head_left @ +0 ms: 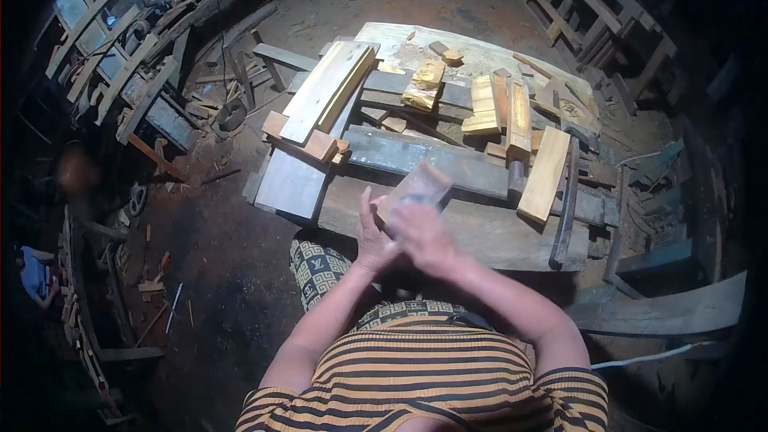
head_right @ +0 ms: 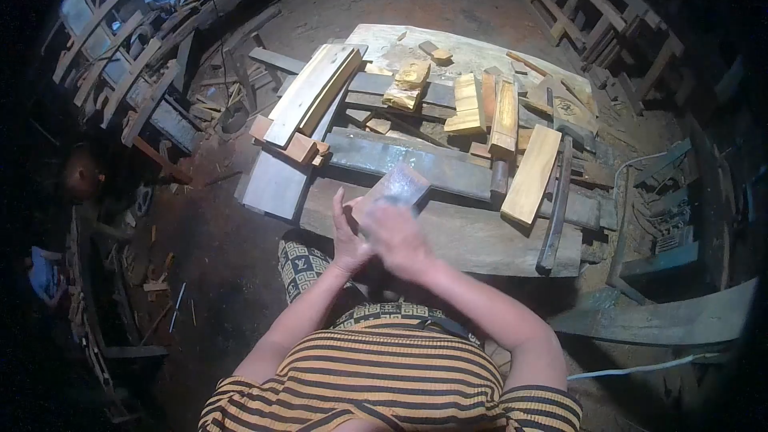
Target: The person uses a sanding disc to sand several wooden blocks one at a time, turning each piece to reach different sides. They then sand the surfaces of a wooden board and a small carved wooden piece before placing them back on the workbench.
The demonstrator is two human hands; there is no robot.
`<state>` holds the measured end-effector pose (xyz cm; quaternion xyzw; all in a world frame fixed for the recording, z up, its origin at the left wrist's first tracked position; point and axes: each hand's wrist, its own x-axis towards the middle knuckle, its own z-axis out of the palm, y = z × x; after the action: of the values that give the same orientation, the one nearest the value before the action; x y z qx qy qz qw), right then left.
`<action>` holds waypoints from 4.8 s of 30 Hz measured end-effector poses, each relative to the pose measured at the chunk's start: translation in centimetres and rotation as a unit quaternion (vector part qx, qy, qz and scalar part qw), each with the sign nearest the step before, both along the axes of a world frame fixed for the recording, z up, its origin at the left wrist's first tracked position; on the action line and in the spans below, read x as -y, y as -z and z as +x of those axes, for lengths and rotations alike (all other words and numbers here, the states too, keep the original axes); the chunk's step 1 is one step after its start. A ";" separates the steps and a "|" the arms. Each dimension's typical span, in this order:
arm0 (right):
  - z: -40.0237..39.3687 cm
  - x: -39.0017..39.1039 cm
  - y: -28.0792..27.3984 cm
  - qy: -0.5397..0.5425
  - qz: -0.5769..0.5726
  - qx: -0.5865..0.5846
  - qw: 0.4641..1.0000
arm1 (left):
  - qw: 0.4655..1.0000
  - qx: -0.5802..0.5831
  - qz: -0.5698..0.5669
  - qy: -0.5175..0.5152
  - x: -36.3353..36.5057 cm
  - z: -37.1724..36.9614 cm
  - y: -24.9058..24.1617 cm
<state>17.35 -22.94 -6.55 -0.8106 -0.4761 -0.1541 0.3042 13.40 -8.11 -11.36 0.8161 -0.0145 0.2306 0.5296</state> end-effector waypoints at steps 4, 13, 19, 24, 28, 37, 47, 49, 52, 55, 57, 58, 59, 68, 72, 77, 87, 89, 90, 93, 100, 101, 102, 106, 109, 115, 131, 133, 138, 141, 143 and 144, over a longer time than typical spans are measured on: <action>2.5 -0.6 -0.9 -0.013 -0.090 -0.144 0.985 | 0.999 0.048 -0.006 0.010 -0.2 0.1 0.7; 0.0 -1.4 -0.7 -0.037 -0.059 -0.114 0.991 | 0.999 0.050 0.016 0.010 -0.3 -0.2 1.1; 8.8 1.0 2.1 0.120 0.006 -0.138 0.983 | 0.999 0.025 0.024 -0.029 0.5 -0.1 -0.6; 6.7 2.5 -0.9 0.141 0.218 -0.261 0.930 | 0.996 -0.012 -0.082 -0.031 -0.7 0.6 -1.3; 5.9 1.0 -0.9 0.128 0.056 -0.058 0.989 | 0.919 -0.141 -0.369 0.007 -1.5 1.3 -2.4; 2.8 -2.2 -3.7 0.056 -0.037 0.055 0.996 | 0.979 -0.034 -0.203 0.009 -2.4 2.7 1.5; 8.0 -1.2 -1.5 0.115 0.018 -0.009 0.993 | 0.966 -0.057 -0.251 0.024 -1.7 2.1 0.7; 6.7 -2.3 -1.5 0.132 -0.004 0.015 0.991 | 0.971 -0.031 -0.239 0.004 -1.8 2.4 1.4; 1.7 -2.9 -2.5 -0.049 0.004 0.066 0.997 | 0.969 -0.037 -0.243 0.001 -2.9 2.1 2.4; 3.2 -2.2 -3.4 -0.100 0.020 -0.119 0.988 | 0.954 -0.068 -0.291 0.010 -2.3 2.2 -0.2; 5.8 -1.6 -1.1 0.048 0.170 -0.088 0.980 | 0.897 -0.175 -0.406 -0.010 -1.5 1.2 -3.5; 7.0 -1.1 -1.0 0.118 0.169 -0.055 0.977 | 0.897 -0.175 -0.406 -0.010 -1.6 1.3 -3.2; 7.1 -1.0 -0.6 0.118 0.169 -0.054 0.977 | 0.897 -0.149 -0.415 -0.013 -1.7 1.7 -2.4; 2.6 -3.0 0.7 -0.049 0.024 -0.050 0.997 | 0.865 -0.059 -0.496 0.057 -2.9 2.1 -0.3; 7.9 -3.8 2.7 0.137 0.029 -0.036 0.989 | 0.845 -0.201 -0.492 0.052 -3.5 1.2 -1.6; 3.3 -7.0 1.0 -0.021 0.079 0.007 0.997 | 0.925 0.008 -0.378 -0.023 -2.8 2.3 2.1; 8.1 -0.7 -0.5 0.136 0.183 -0.168 0.959 | 0.792 -0.183 -0.583 -0.004 -3.2 2.3 -2.0; 5.6 -1.4 -0.1 0.141 0.127 -0.065 0.980 | 0.770 -0.186 -0.610 0.002 -3.8 2.6 -0.6; 4.2 -1.8 0.2 0.140 0.078 -0.014 0.987 | 0.733 -0.203 -0.647 0.049 -4.5 2.9 0.6; -0.9 -3.4 -0.2 0.007 0.073 -0.022 0.997 | 0.686 -0.241 -0.686 0.007 -3.2 2.9 -2.6; 6.6 -2.9 0.4 0.106 0.095 0.033 0.989 | 0.693 -0.262 -0.671 -0.034 -3.7 3.0 -2.9; 7.1 -2.9 0.4 0.155 0.114 -0.006 0.981 | 0.687 -0.262 -0.677 -0.022 -3.6 2.9 -2.7; 6.7 -3.2 0.3 0.156 0.114 -0.004 0.981 | 0.682 -0.261 -0.683 -0.008 -3.6 3.0 -2.7; 0.7 -4.0 0.0 -0.046 0.081 0.023 0.995 | 0.665 -0.216 -0.710 -0.080 -1.6 4.4 -3.9; 3.7 -2.7 0.2 -0.006 0.090 0.056 0.994 | 0.685 -0.267 -0.678 0.016 -4.9 3.1 -0.8; 7.7 4.7 -1.5 0.158 0.141 -0.037 0.977 | 0.743 -0.238 -0.626 -0.028 -3.8 3.3 -3.0; 1.3 9.3 2.8 0.127 0.003 -0.129 0.984 | 0.928 -0.128 -0.232 -0.261 -3.6 19.7 -7.9; 1.3 9.3 2.8 0.127 0.007 -0.129 0.984 | 0.911 -0.162 -0.267 -0.270 -3.5 20.4 -7.5; 1.5 9.4 2.7 0.121 0.024 -0.131 0.984 | 0.883 -0.274 -0.301 -0.233 -6.5 20.5 -5.7; 1.4 9.3 2.8 0.125 0.010 -0.128 0.984 | 0.899 -0.313 -0.225 -0.208 -7.0 19.7 -5.8; 1.4 9.3 2.7 0.126 0.011 -0.125 0.984 | 0.893 -0.344 -0.171 -0.236 -6.2 19.5 -6.5; 1.3 9.4 2.6 0.126 0.011 -0.123 0.984 | 0.893 -0.346 -0.171 -0.232 -5.9 19.5 -7.0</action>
<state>18.69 -32.30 -9.17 -0.8736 -0.3272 -0.0957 0.3472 32.87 -2.20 -4.40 0.7211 0.3992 0.0492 0.5642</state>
